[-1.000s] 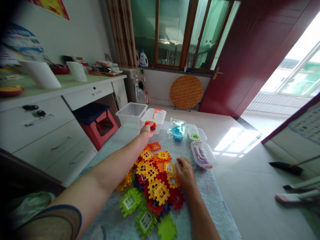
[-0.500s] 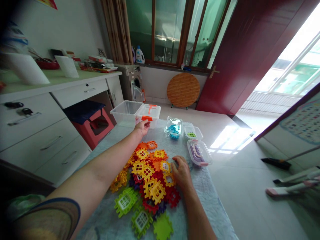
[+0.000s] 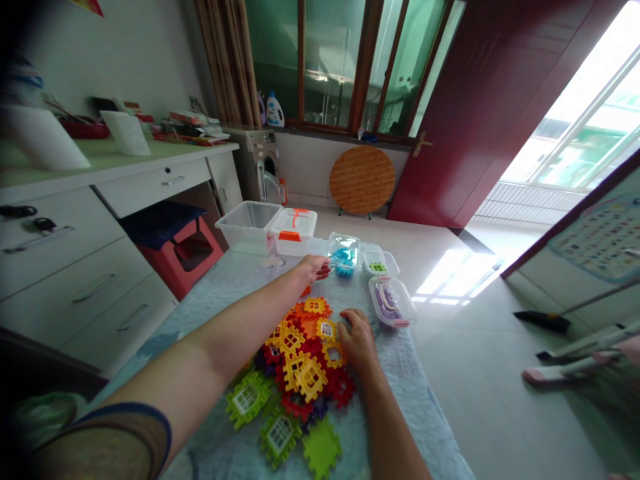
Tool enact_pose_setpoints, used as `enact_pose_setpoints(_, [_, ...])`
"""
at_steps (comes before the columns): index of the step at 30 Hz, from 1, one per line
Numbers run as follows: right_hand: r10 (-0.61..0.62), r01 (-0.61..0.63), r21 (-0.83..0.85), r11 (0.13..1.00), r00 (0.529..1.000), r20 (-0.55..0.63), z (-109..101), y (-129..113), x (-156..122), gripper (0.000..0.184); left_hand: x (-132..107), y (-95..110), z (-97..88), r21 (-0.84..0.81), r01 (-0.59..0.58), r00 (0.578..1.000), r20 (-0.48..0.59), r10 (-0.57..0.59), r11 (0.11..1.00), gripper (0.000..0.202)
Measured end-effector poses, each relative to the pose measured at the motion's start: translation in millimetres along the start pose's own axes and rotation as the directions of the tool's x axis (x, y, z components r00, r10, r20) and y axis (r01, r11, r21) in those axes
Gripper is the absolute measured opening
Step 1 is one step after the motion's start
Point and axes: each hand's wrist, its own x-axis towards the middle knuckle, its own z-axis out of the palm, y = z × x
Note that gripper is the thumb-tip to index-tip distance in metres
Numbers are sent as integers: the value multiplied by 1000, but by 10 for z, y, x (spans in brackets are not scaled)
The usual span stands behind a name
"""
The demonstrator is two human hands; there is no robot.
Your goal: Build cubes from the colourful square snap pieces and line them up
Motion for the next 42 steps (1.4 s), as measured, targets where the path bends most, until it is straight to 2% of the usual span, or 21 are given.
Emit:
enact_pose_setpoints(2, [-4,4,5,1000,1000,-2,4,5,1,22,-38,19,25,62,104,994,-43,-101,993,38])
enact_pose_setpoints(5, [-12,12,9,1000,1000,0,-1,5,1,22,-104,80,-27,96,158,985,-89,-150,983,25])
enact_pose_setpoints(7, [-12,12,11,1000,1000,-1,-9,-2,4,22,-151,130,-121,107,168,981,-115,-156,980,7])
enact_pose_setpoints(12, [0,0,21,1000,1000,-17,-15,-53,25,23,-300,255,-465,131,185,976,-139,-166,974,15])
enact_pose_setpoints(18, [-26,31,74,997,997,-73,-7,-143,35,24,-629,381,-832,138,148,988,-73,-139,979,18])
enact_pose_setpoints(22, [59,-38,213,976,994,-96,-3,-244,53,26,-919,403,-988,147,110,993,16,-113,983,18])
enact_pose_setpoints(25, [195,-158,461,873,980,-33,-5,-360,75,32,-1146,338,-1050,146,74,993,83,-86,987,25])
enact_pose_setpoints(28, [282,-262,675,690,956,83,-28,-460,83,32,-1371,220,-1070,133,-18,982,187,-8,991,28])
enact_pose_setpoints(31, [308,-339,765,548,932,193,-59,-505,76,35,-1561,89,-1075,115,-112,964,254,80,987,29])
enact_pose_setpoints(34, [310,-359,791,495,924,226,-79,-518,67,37,-1675,-15,-1103,179,-167,965,232,124,970,30])
enact_pose_setpoints(36, [294,-327,811,484,934,201,-92,-531,63,36,-1708,-53,-1144,258,-191,972,184,146,947,27])
enact_pose_setpoints(38, [259,-270,816,512,954,154,-108,-552,58,34,-1721,-62,-1200,287,-216,975,117,190,933,24])
enact_pose_setpoints(42, [163,-131,758,639,986,33,-133,-588,32,27,-1733,-17,-1338,161,-288,957,5,291,944,27])
